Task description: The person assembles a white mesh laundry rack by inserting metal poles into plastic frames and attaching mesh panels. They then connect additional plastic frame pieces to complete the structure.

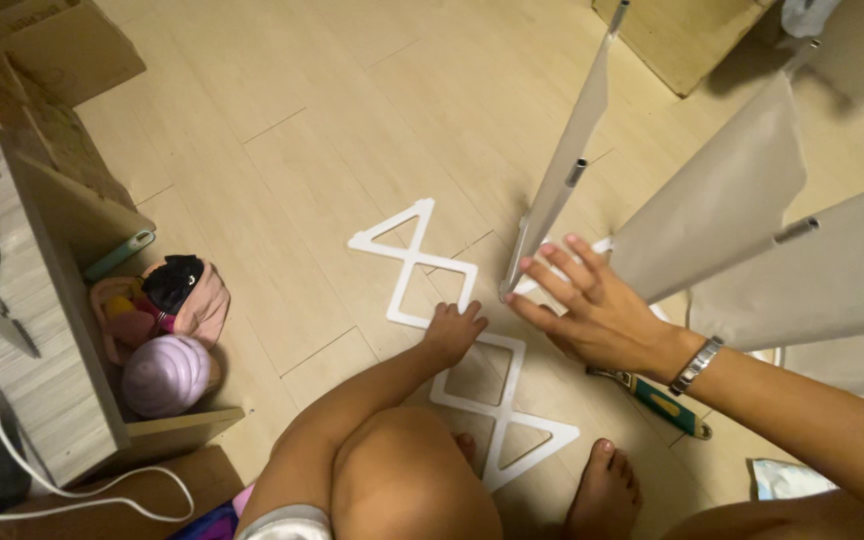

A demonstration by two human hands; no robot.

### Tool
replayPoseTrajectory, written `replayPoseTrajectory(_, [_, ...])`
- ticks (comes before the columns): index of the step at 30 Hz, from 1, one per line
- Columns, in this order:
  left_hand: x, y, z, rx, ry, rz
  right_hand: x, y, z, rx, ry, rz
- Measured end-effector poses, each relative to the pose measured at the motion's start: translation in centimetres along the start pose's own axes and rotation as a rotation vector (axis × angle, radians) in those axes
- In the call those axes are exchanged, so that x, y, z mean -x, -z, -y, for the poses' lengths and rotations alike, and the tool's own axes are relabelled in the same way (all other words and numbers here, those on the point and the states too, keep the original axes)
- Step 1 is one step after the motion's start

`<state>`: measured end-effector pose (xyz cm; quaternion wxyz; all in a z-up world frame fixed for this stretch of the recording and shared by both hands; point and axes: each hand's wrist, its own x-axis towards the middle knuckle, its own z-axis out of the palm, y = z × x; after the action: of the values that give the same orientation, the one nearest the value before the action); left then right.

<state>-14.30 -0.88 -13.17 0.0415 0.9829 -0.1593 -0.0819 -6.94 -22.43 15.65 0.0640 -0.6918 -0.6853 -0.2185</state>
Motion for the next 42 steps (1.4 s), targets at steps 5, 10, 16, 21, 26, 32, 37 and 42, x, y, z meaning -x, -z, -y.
replayPoseTrajectory(5, [0.6, 2.6, 1.4, 0.127, 0.013, -0.085, -1.2, 2.0, 0.9, -0.1, -0.035, 0.183])
replayPoseTrajectory(10, [3.4, 11.8, 3.1, 0.263, 0.204, -0.066, -1.4, 2.9, 2.2, -0.33, -0.346, 0.415])
replayPoseTrajectory(16, [6.4, 25.5, 4.7, 0.433, 0.344, -0.165, -3.1, 5.8, 2.6, -0.385, -0.358, 0.632])
replayPoseTrajectory(21, [8.0, 32.5, 2.8, 0.494, 0.438, -0.34, -6.5, 11.2, 4.4, -0.154, -0.349, 0.441])
replayPoseTrajectory(26, [7.8, 39.8, 0.0, 0.586, 0.449, -0.546, -7.7, 16.3, 3.1, 0.188, -0.391, 0.457])
replayPoseTrajectory(32, [2.7, 48.6, -5.0, 0.497, -0.022, -0.935, -2.7, 22.0, -4.3, 0.406, -0.608, 0.073])
replayPoseTrajectory(37, [-2.3, 53.0, -10.4, 0.481, -0.445, -1.045, 7.0, 29.1, -12.1, 0.21, -0.761, 0.147])
replayPoseTrajectory(42, [-3.5, 52.0, -9.6, 0.573, -0.374, -1.151, 18.1, 30.9, -17.5, 0.113, -0.802, 0.132])
